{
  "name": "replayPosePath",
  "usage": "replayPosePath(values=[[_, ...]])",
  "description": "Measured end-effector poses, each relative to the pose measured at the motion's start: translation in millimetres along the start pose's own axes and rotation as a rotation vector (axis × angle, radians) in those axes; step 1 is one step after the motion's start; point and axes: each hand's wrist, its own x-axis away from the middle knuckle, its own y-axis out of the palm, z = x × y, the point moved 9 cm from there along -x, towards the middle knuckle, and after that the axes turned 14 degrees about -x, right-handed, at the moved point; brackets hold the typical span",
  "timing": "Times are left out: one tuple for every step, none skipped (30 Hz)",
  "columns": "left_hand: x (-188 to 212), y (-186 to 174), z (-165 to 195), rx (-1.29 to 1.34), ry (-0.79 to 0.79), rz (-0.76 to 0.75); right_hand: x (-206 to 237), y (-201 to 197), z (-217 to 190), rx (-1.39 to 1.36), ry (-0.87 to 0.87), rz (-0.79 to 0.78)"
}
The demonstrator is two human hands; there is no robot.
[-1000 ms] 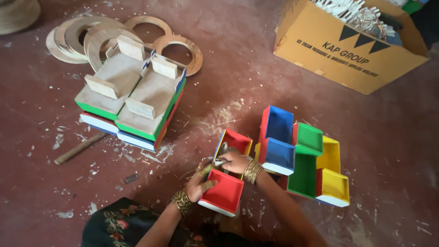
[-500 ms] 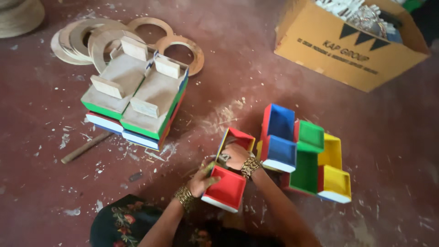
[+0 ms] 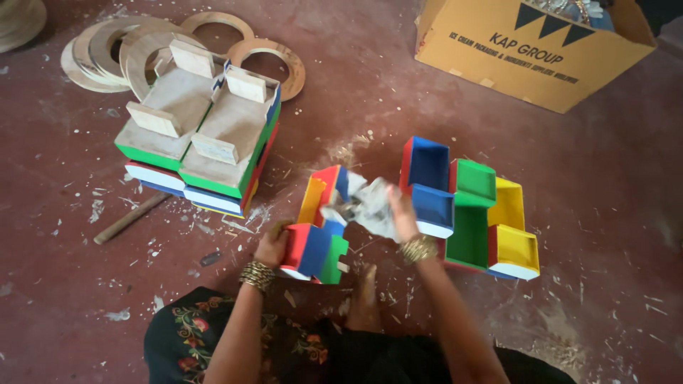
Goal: The person sits on the workshop floor and wipes colorful wooden craft pieces one at a time with a cloth, turning each piece to clean its surfaces and setting cleaned pieces aside with the others.
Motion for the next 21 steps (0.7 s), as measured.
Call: replayPosePath(values=[[1,2,2,0.028,-0.007,0.000,18,24,-14,0.152,-0.097,-0.073],[2,3,5,0.056,-0.018,-0.005,47,51,-25,0.306,-0.187,-0.144],[3,3,6,0.021,-0.032,-0.001,71,92,-39,0.677,-0.378,-0.256],[3,2,7,-0.016,-0.043,0.005,114,115,-48,0.665,-0.412,-0.297],[3,-1,8,-0.052,-0.048,0.018,135,140,-57,0.655,-0.474,-0.329],[3,-3,5,-0.098,-0.081,0.025,165,161,-67,0.645,-0.546,-0.361],[4,-6,1,-0.145,-0.115,0.031,188,174,-76,0.635,-0.615,-0.394],[5,-7,-4,-0.190,-0.154,0.034,200,181,-82,0.625,-0.680,-0.429],[4,-8,-1,-0.178,-0.106,0.048,200,185,-79,0.658,-0.678,-0.439],[4,-8,2,-0.171,-0.056,0.058,193,184,-75,0.689,-0.673,-0.444],[3,-7,6,-0.165,-0.003,0.069,179,181,-67,0.719,-0.671,-0.445],[3,-5,2,-0.189,-0.035,0.069,161,173,-60,0.711,-0.639,-0.357],[4,-3,-1,-0.207,-0.064,0.077,140,165,-50,0.703,-0.613,-0.273],[4,-2,-4,-0.225,-0.094,0.087,116,156,-40,0.695,-0.589,-0.191],[4,-1,-5,-0.240,-0.105,0.092,84,142,-21,0.683,-0.461,-0.085],[5,1,-7,-0.255,-0.124,0.094,54,128,-2,0.667,-0.326,0.014],[5,2,-9,-0.272,-0.145,0.093,25,111,16,0.787,-0.207,0.081],[5,3,-12,-0.264,-0.166,0.093,-1,91,30,0.905,-0.088,0.151],[5,5,-15,-0.257,-0.187,0.089,-22,82,32,0.940,-0.117,0.131],[4,6,-19,-0.252,-0.210,0.081,-33,79,35,0.975,-0.140,0.110],[3,6,-19,-0.264,-0.199,0.097,-37,78,41,0.994,-0.118,0.105]])
